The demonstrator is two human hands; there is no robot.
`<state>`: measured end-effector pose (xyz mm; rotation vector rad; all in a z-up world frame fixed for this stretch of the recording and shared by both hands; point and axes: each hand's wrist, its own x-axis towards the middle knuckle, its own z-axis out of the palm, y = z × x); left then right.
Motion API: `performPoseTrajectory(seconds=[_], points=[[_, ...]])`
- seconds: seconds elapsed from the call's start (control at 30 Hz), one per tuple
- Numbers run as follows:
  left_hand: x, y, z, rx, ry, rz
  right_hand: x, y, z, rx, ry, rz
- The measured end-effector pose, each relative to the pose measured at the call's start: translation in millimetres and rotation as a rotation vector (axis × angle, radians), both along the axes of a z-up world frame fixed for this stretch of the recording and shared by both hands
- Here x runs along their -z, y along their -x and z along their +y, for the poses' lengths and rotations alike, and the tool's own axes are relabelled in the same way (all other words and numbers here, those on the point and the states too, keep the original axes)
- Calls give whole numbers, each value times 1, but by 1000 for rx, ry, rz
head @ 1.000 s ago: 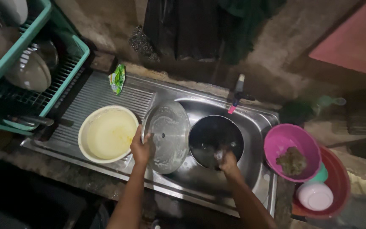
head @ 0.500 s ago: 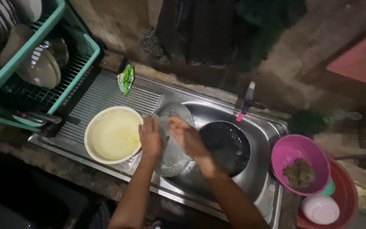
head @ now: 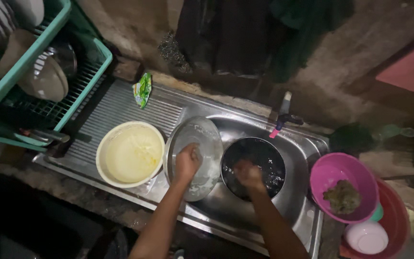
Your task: The person pours liquid from a large pot into a smaller pot on the stove. Then, they wash a metal pot lid with a sponge and soap at the sink, rinse it under running water, and place it into a red basin.
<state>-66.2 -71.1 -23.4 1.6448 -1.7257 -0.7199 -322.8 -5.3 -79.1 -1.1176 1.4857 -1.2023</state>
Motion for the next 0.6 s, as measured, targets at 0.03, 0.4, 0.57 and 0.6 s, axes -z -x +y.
performPoseTrajectory(seconds=[0.03,0.4,0.57,0.6], points=[[14,6,-9,-40,-95,158,-23,-11,-13,-157,207,170],[47,-7,-75,-25,203,535,-23,-28,-41,221,-147,-585],[24,-24,-45,-75,9,354,33,17,7,627,-404,-447],[23,-25,-40,-84,-64,346,37,21,13,669,-455,-477]])
